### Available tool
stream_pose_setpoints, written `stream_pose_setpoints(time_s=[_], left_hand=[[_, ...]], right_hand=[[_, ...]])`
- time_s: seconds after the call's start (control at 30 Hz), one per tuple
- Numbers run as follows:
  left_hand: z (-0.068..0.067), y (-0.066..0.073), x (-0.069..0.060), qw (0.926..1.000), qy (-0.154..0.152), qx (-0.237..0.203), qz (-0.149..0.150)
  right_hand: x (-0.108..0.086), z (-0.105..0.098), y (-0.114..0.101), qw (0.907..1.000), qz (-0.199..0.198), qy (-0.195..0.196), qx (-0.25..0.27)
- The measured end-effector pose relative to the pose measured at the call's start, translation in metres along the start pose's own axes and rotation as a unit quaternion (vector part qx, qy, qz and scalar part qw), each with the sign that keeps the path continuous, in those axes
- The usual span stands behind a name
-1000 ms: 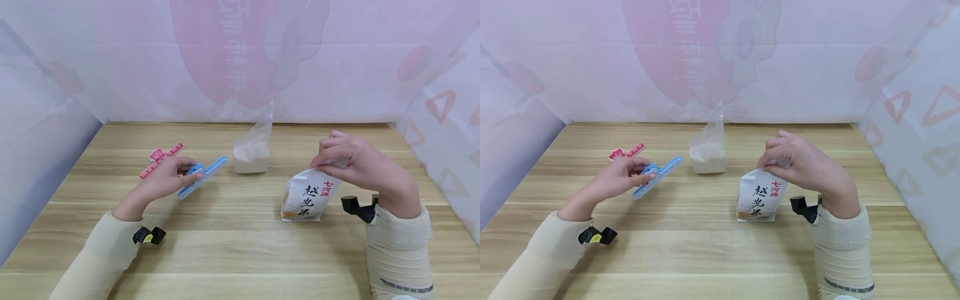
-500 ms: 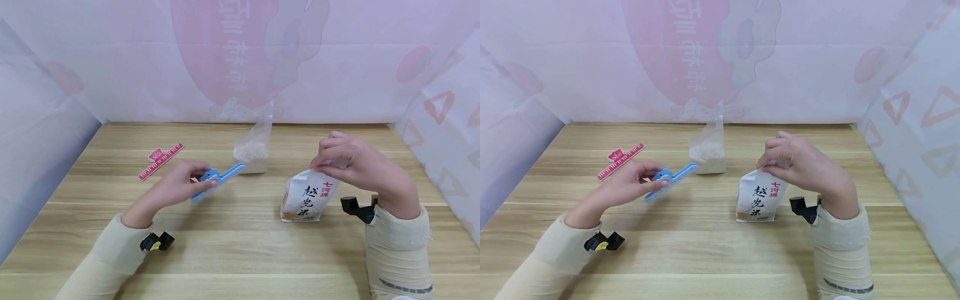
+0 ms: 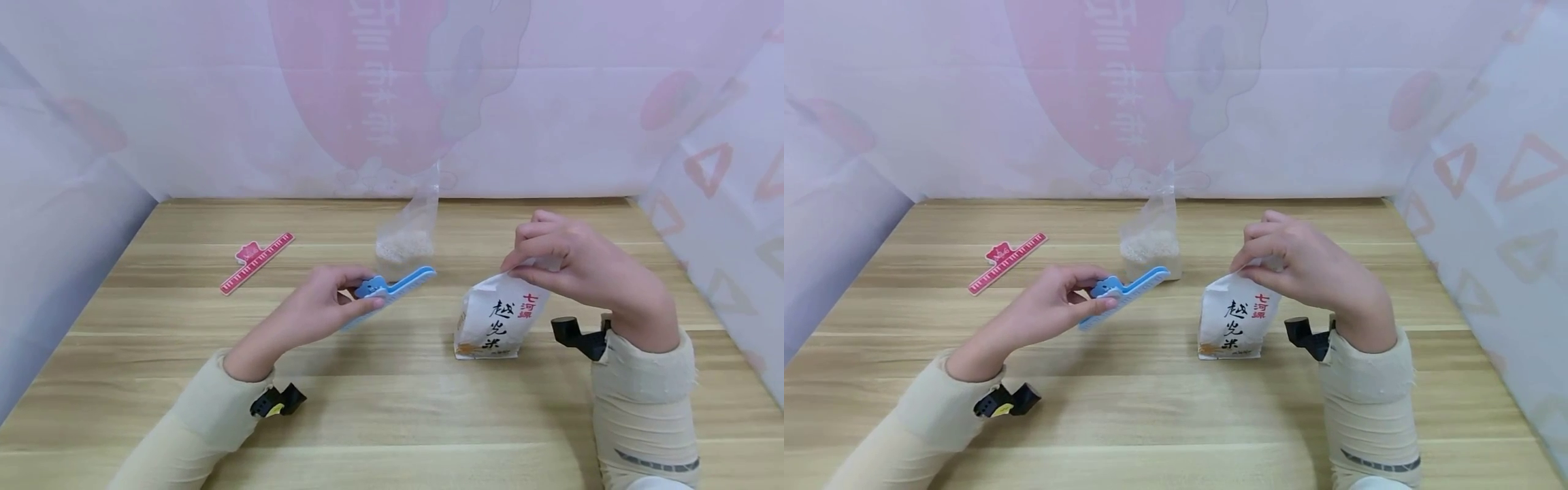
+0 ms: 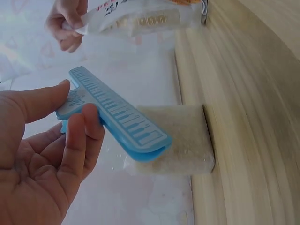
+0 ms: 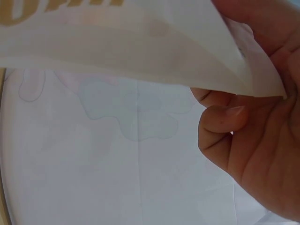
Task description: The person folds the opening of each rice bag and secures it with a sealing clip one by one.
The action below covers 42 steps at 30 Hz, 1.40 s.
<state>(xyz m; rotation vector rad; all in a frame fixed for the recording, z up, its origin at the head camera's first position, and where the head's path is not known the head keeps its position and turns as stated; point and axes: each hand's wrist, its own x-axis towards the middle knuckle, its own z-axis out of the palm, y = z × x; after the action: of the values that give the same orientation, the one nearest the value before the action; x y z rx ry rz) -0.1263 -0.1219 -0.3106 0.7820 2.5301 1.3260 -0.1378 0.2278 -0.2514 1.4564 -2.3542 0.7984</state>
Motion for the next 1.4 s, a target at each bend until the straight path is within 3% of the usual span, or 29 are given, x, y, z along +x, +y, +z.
stream_pose_setpoints(time_s=[0.23, 0.53, 0.77, 1.17, 1.4], left_hand=[[0.013, 0.012, 0.003, 0.9996, 0.003, -0.017, 0.023], [0.028, 0.022, 0.012, 0.9997, 0.003, -0.012, 0.021], [0.04, 0.025, 0.018, 0.9983, 0.023, -0.032, 0.043], [0.048, 0.029, 0.021, 0.9965, 0.042, -0.03, 0.066], [0.051, 0.029, 0.022, 0.9956, 0.048, 0.003, 0.081]], right_hand=[[0.0, 0.0, -0.001, 1.0, 0.003, -0.001, 0.0], [0.0, 0.001, 0.0, 1.0, -0.006, 0.003, 0.002], [0.0, 0.001, -0.001, 1.0, 0.0, 0.003, -0.003], [0.001, 0.0, -0.002, 0.9999, 0.01, -0.002, -0.007], [0.0, 0.0, -0.002, 0.9998, 0.016, -0.006, -0.011]])
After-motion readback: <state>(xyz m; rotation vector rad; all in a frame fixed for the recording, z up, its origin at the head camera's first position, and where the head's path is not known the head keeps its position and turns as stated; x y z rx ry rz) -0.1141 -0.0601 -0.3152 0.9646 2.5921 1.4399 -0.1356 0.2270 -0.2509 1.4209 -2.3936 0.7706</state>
